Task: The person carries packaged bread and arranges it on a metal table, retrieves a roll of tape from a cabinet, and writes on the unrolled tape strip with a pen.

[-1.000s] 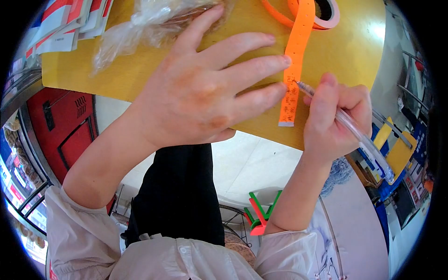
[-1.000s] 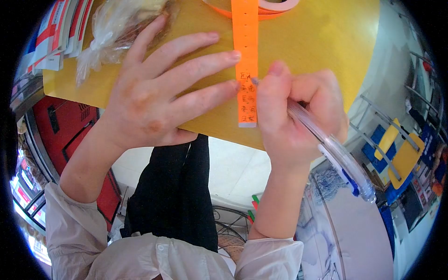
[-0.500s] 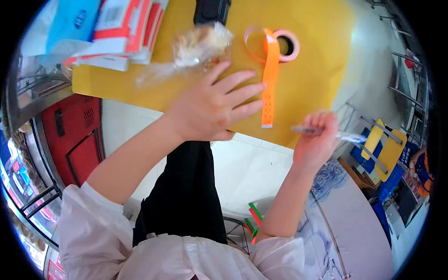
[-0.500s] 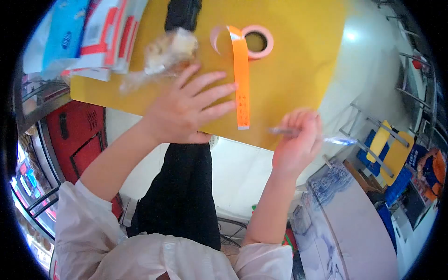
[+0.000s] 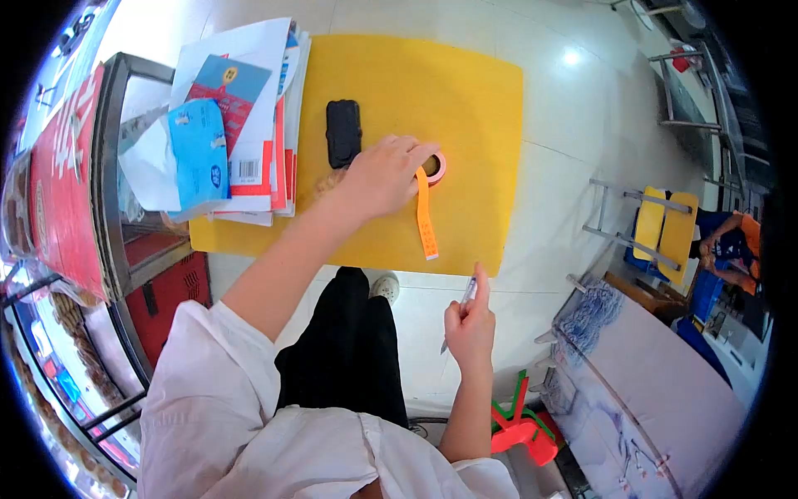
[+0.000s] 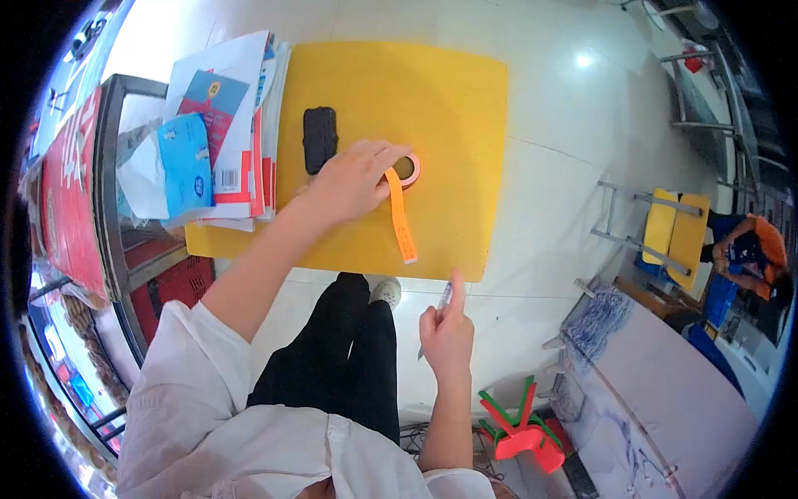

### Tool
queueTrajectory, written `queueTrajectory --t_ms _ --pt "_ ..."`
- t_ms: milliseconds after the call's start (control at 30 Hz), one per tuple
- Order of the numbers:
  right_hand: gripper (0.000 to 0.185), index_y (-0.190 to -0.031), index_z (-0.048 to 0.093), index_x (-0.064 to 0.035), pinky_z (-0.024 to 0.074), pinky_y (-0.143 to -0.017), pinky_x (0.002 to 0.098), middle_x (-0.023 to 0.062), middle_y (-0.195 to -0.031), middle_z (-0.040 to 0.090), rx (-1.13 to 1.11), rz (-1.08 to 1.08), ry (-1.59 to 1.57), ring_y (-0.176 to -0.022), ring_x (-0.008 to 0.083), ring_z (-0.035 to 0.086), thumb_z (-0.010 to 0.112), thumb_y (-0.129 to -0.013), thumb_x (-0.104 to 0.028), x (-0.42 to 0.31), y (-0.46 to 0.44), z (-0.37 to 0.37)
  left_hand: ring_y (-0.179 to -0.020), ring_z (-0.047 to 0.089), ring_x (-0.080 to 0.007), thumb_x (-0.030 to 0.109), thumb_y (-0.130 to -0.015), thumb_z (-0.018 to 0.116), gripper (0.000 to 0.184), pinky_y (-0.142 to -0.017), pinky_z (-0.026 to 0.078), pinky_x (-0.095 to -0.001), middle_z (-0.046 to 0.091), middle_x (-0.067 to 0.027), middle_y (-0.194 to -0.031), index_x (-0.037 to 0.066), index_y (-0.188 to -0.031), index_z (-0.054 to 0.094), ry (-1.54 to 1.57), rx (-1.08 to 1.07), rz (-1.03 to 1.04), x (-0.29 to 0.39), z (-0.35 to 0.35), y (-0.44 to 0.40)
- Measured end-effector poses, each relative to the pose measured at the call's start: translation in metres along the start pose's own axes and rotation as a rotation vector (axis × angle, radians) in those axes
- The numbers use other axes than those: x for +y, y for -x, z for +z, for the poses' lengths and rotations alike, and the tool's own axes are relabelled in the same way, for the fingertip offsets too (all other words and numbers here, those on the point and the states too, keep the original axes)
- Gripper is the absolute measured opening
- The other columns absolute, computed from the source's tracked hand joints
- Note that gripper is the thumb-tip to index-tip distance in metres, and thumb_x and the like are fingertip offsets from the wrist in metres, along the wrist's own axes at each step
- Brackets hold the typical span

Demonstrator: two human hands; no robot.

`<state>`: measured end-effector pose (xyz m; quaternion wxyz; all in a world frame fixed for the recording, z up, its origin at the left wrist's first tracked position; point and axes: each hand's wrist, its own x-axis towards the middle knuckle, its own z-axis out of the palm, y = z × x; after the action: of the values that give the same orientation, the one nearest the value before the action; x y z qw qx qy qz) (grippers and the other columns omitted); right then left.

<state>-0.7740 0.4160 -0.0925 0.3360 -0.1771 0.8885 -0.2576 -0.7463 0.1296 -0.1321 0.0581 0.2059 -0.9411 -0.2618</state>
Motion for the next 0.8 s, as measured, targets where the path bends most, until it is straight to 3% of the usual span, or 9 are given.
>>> queueTrajectory --t_ms 133,200,267,333,400,567,633,733,800 --pt "0.075 -0.152 0.026 -0.0065 0.0501 -0.059 0.0462 0.0157 -0.062 0.061 -0.032 -0.056 -0.008 -0.059 0.0370 0.064 0.059 -0.085 -0.006 -0.006 -0.016 -0.001 -0.110 0.061 -0.0323 0.018 -0.086 0.066 0.047 -0.091 0.052 -0.0428 0.061 -0.0118 -0.121 0.013 -0.132 0.057 0.079 -0.279 -0.025 0.002 -0.012 -0.022" --pt "0.075 -0.152 0.026 -0.0072 0.0511 -0.060 0.0469 0.0161 -0.064 0.063 -0.025 -0.070 0.003 -0.060 0.0372 0.064 0.060 -0.085 -0.007 -0.013 -0.035 -0.002 -0.111 0.061 -0.0319 0.019 -0.087 0.066 0.046 -0.091 0.052 -0.0411 0.062 -0.0121 -0.120 0.013 -0.132 0.057 0.048 -0.238 -0.014 0.001 -0.005 -0.024" --pt "0.068 -0.148 0.031 -0.0082 0.0531 -0.062 0.0475 0.0175 -0.067 0.066 0.132 -0.279 0.100 -0.064 0.0386 0.066 0.061 -0.087 -0.008 -0.023 -0.061 -0.002 -0.111 0.062 -0.0314 0.021 -0.089 0.065 0.044 -0.091 0.052 -0.0395 0.062 -0.0124 -0.119 0.012 -0.131 0.057 0.011 -0.189 -0.011 -0.005 0.003 -0.026" --pt "0.067 -0.148 0.032 -0.0084 0.0538 -0.062 0.0475 0.0185 -0.074 0.068 0.138 -0.266 0.180 -0.066 0.0390 0.067 0.062 -0.088 -0.011 -0.034 -0.089 -0.010 -0.100 0.065 -0.0320 0.021 -0.086 0.068 0.039 -0.081 0.055 -0.0418 0.061 -0.0159 -0.114 0.010 -0.122 0.057 0.002 -0.208 -0.037 -0.007 0.006 -0.030" --pt "0.067 -0.148 0.032 -0.0085 0.0545 -0.063 0.0475 0.0195 -0.081 0.070 0.142 -0.253 0.263 -0.068 0.0394 0.068 0.063 -0.089 -0.014 -0.048 -0.118 -0.013 -0.100 0.065 -0.0324 0.024 -0.086 0.069 0.037 -0.083 0.054 -0.0417 0.062 -0.0151 -0.111 0.009 -0.118 0.057 -0.063 -0.312 -0.044 -0.003 0.001 -0.029" --pt "0.069 -0.149 0.035 -0.0091 0.0550 -0.065 0.0464 0.0196 -0.100 0.070 -0.105 -0.342 0.401 -0.078 0.0375 0.069 0.067 -0.090 -0.027 -0.074 -0.166 -0.007 -0.088 0.067 -0.0341 0.033 -0.085 0.071 0.036 -0.078 0.054 -0.0429 0.065 -0.0149 -0.093 0.007 -0.104 0.055 -0.171 -0.440 -0.123 0.028 -0.028 0.000" --pt "0.065 -0.145 0.039 -0.0100 0.0549 -0.066 0.0453 0.0182 -0.099 0.070 -0.017 -0.377 0.331 -0.080 0.0353 0.069 0.068 -0.089 -0.027 -0.077 -0.165 -0.010 -0.078 0.067 -0.0349 0.036 -0.084 0.071 0.037 -0.069 0.054 -0.0434 0.064 -0.0138 -0.079 0.006 -0.099 0.057 -0.227 -0.478 -0.126 0.037 -0.042 0.014" --pt "0.058 -0.140 0.048 -0.0114 0.0547 -0.069 0.0429 0.0155 -0.098 0.070 0.109 -0.373 0.193 -0.083 0.0311 0.069 0.070 -0.088 -0.028 -0.062 -0.146 -0.027 -0.077 0.067 -0.0299 0.032 -0.082 0.072 0.031 -0.064 0.053 -0.0427 0.065 -0.0124 -0.076 0.004 -0.090 0.062 -0.298 -0.329 -0.030 0.047 -0.056 0.042" --pt "0.056 -0.137 0.052 -0.0119 0.0545 -0.071 0.0415 0.0142 -0.097 0.070 0.137 -0.359 0.122 -0.085 0.0291 0.069 0.071 -0.087 -0.029 -0.043 -0.123 -0.038 -0.079 0.067 -0.0293 0.032 -0.082 0.071 0.029 -0.065 0.053 -0.0421 0.065 -0.0126 -0.077 0.004 -0.088 0.064 -0.288 -0.396 -0.061 0.066 -0.074 0.055"
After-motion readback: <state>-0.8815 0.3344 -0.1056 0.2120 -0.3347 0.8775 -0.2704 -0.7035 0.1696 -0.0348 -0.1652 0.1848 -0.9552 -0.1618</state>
